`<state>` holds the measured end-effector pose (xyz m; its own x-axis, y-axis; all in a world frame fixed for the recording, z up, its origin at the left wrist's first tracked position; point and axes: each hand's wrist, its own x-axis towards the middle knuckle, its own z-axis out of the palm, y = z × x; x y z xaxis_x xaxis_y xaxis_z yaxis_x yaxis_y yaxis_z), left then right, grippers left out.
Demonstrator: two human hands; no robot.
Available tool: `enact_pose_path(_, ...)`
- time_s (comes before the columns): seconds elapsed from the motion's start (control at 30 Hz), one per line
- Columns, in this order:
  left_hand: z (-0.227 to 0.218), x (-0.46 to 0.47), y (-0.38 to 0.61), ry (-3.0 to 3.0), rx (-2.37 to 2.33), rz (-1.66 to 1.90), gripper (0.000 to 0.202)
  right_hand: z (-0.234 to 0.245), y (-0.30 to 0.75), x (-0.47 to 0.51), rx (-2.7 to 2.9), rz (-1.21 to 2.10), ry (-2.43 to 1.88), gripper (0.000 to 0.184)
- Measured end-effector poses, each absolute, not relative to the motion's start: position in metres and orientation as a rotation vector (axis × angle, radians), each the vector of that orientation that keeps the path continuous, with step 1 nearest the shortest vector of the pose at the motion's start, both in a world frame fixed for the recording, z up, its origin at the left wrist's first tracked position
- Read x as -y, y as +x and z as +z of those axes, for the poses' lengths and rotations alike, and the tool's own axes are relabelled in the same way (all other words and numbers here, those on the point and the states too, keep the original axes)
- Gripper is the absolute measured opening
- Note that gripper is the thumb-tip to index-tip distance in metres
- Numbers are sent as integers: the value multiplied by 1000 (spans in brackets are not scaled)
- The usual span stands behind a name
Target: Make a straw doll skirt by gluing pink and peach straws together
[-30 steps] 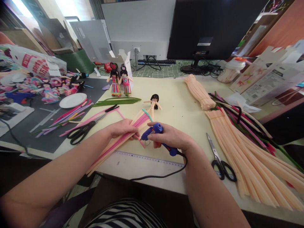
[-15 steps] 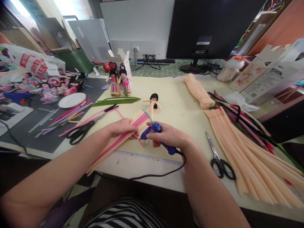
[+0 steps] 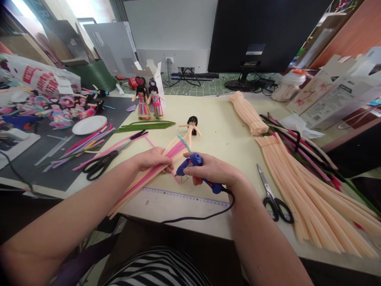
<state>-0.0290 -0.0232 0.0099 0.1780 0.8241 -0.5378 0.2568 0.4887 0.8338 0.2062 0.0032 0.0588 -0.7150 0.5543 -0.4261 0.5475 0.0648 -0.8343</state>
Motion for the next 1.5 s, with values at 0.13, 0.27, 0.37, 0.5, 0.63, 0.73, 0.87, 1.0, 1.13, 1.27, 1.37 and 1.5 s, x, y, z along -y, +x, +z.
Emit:
enact_pose_path(0.13, 10, 23, -29, 1033, -1376, 527, 18, 59, 207, -3, 2291, 1792, -1174, 68)
enact_pose_path(0.27, 10, 23, -29, 1034, -1379, 531, 19, 58, 209, -3, 2293, 1793, -1174, 70)
enact_pose_path(0.37, 10, 23, -29, 1036, -1382, 525, 19, 59, 210, -3, 2311, 1789, -1186, 71)
enact_pose_path(0.5, 8, 23, -30, 1033, -1366, 531, 22, 62, 211, -3, 2349, 1771, -1216, 72)
enact_pose_path(0.63, 7, 22, -32, 1035, -1354, 528, 22, 62, 212, -3, 2360, 1768, -1229, 71)
enact_pose_path(0.73, 6, 21, -32, 1024, -1354, 523, 22, 60, 213, -4, 2357, 1779, -1224, 70)
enact_pose_path(0.87, 5, 21, -33, 1025, -1352, 519, 22, 60, 216, -4, 2364, 1802, -1200, 69)
enact_pose_path(1.0, 5, 21, -34, 1023, -1354, 522, 23, 61, 217, -4, 2375, 1813, -1199, 68)
enact_pose_path(1.13, 5, 21, -34, 1028, -1357, 520, 22, 61, 217, -3, 2383, 1836, -1209, 68)
enact_pose_path(1.27, 5, 20, -33, 1019, -1361, 517, 20, 61, 214, -3, 2383, 1805, -1211, 64)
enact_pose_path(1.37, 6, 21, -32, 1019, -1356, 524, 20, 61, 212, -3, 2373, 1780, -1230, 62)
enact_pose_path(1.5, 7, 21, -32, 1021, -1366, 513, 22, 62, 210, -3, 2347, 1769, -1237, 65)
